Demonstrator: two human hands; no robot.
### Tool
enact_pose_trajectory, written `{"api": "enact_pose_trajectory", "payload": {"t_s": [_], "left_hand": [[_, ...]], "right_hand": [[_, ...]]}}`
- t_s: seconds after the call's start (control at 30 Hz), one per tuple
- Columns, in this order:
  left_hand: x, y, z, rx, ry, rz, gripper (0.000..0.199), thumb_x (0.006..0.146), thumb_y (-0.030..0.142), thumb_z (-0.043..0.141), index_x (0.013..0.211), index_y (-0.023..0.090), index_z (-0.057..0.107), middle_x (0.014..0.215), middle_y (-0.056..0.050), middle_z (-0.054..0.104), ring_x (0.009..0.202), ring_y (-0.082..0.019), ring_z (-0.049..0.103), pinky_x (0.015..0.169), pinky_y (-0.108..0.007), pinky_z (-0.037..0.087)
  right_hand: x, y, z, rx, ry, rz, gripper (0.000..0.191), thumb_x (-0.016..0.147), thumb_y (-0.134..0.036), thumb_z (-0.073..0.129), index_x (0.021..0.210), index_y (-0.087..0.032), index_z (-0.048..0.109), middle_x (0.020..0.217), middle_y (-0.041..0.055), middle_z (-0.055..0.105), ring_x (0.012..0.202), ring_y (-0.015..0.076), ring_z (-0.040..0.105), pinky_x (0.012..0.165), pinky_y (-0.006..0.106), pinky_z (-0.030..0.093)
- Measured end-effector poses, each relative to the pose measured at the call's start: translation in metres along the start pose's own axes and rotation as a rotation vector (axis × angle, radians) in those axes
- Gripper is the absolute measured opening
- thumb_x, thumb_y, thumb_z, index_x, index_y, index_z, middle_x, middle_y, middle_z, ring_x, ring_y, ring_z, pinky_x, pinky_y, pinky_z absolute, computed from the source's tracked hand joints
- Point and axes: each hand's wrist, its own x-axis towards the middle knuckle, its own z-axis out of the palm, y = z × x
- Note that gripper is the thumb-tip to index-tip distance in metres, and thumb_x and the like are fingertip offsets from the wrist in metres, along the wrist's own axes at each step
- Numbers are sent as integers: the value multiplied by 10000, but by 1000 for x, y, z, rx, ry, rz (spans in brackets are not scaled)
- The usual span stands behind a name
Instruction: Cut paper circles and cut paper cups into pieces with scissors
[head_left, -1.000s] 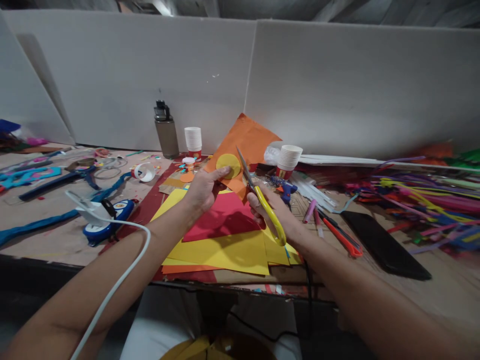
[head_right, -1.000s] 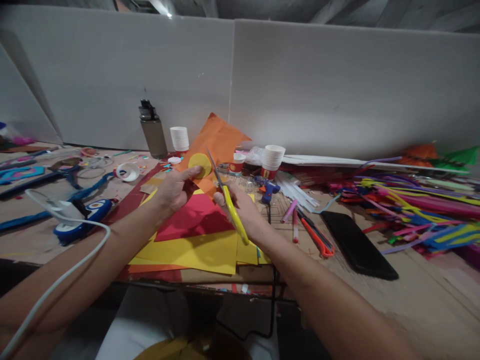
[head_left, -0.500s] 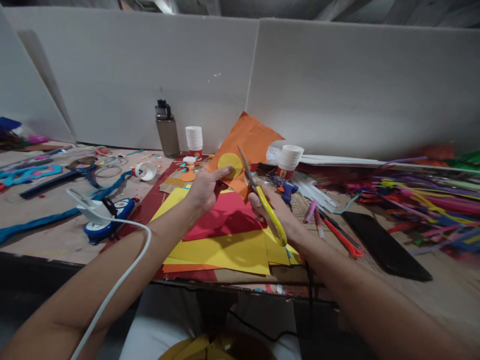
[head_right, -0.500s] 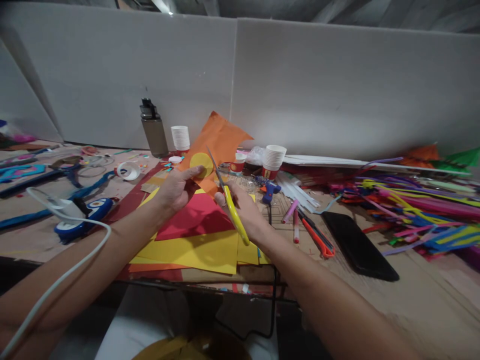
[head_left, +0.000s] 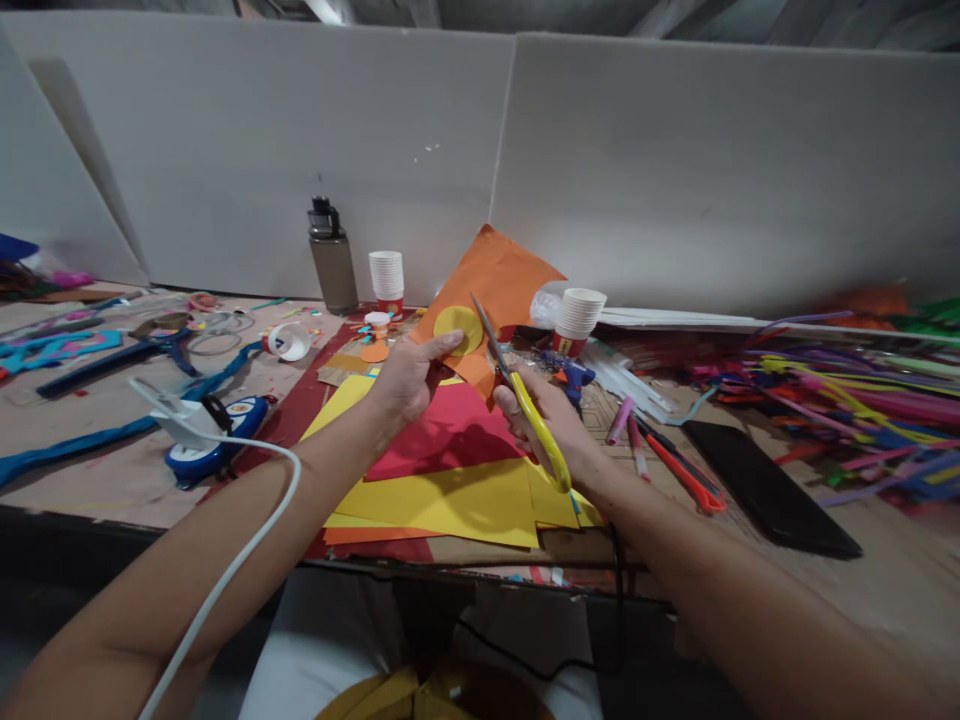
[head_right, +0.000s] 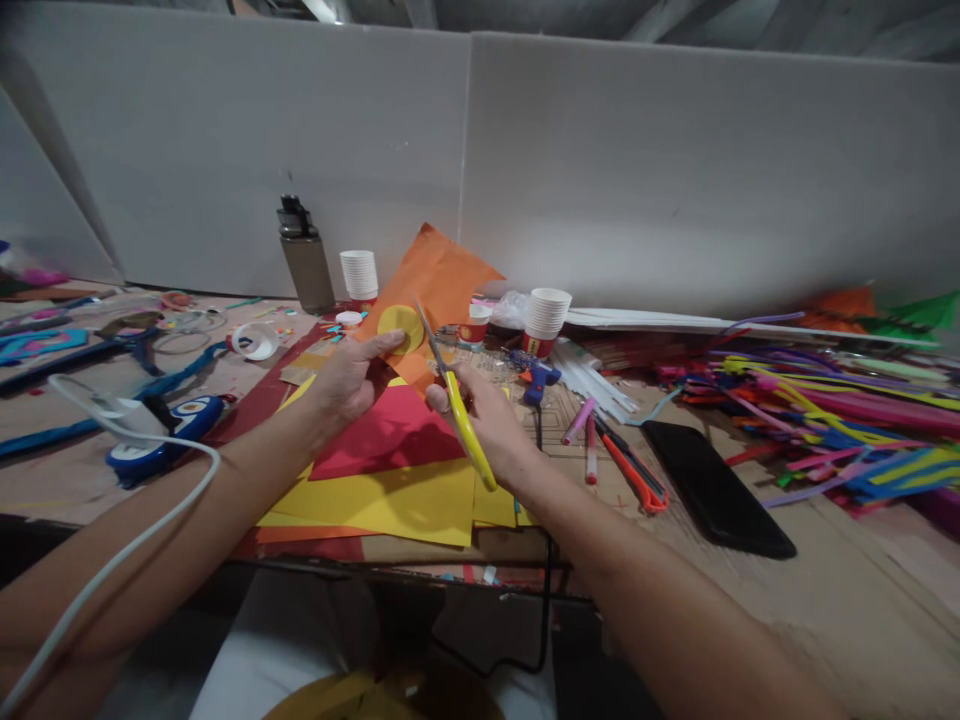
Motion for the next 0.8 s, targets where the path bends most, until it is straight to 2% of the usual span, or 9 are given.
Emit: {"api": "enact_pose_trajectory", "payload": {"t_s": [0.23,0.37,0.67,0.8], "left_hand": [[-2,-3,1,17,-53,-10,292,560,162,801,821,154,670,749,-9,708,782,-158,679,633,-226,535],[-3,-3,3,13,-47,-12,286,560,146,796,813,153,663,772,-7,714,763,-139,675,674,-221,534],[-3,3,4,13,-88,-27,267,567,100,770,807,152,665,842,-24,725,845,-161,683,755,-250,552],[-4,4,4,36,-116,-20,254,580,124,766,810,155,662,858,-38,727,880,-190,682,741,-276,559]], "right_hand": [[0,-5,-4,-5,-42,-20,407,871,-577,480,1048,-210,486,642,-51,393,521,98,377,491,231,348],[0,-4,-4,-5,-41,-34,416,873,-578,476,1070,-213,495,646,-48,396,517,96,365,487,230,346],[0,-2,-5,-19,-22,-16,420,844,-630,481,971,-230,503,636,-46,399,515,104,382,491,237,359],[-1,-2,-5,-21,-19,-15,412,837,-627,496,939,-228,500,632,-46,399,518,105,393,494,239,365]]}}
